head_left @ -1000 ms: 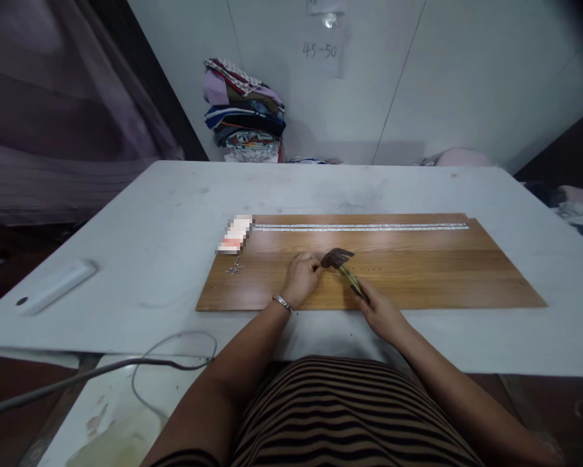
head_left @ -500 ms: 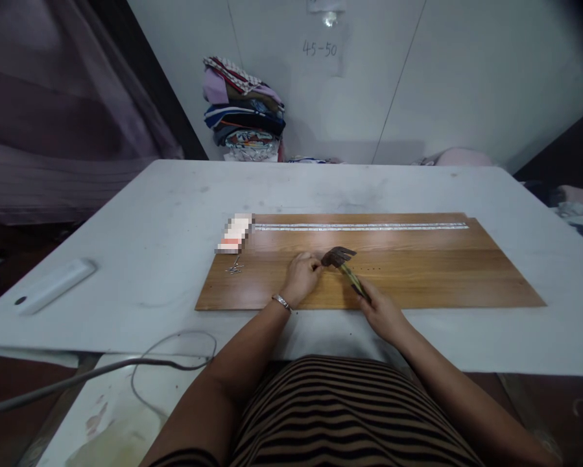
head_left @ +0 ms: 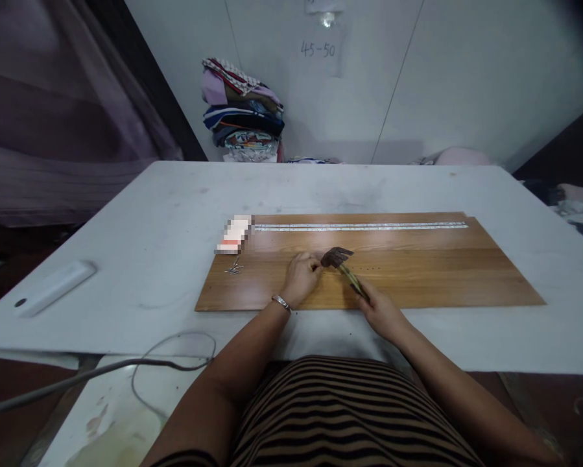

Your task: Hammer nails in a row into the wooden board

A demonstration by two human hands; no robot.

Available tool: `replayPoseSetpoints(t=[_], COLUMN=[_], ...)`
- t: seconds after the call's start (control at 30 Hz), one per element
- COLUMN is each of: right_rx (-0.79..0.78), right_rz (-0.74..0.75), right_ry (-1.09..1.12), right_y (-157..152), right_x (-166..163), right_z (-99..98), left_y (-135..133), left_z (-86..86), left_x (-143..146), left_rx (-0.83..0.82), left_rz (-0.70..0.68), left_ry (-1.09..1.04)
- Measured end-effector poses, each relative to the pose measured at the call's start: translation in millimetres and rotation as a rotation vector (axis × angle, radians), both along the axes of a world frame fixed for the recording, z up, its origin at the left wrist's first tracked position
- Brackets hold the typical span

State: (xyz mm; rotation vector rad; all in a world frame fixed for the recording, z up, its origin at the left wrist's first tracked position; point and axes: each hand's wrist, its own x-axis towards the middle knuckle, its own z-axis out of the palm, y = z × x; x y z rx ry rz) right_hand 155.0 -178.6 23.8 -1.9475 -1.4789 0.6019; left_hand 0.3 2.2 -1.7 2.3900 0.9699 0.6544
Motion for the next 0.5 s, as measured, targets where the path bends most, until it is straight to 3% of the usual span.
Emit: replayPoseSetpoints(t=[0.5], right_rx=[0.023], right_rz=[0.003], right_ry=[-0.014], right_y=[-0.2], right_x=[0.1], right_z=[1.2], left_y=[-0.3], left_z=[1.1], left_x=[-0.2], left_rx=[-0.005], left_rz=[0.000], left_ry=[-0.016])
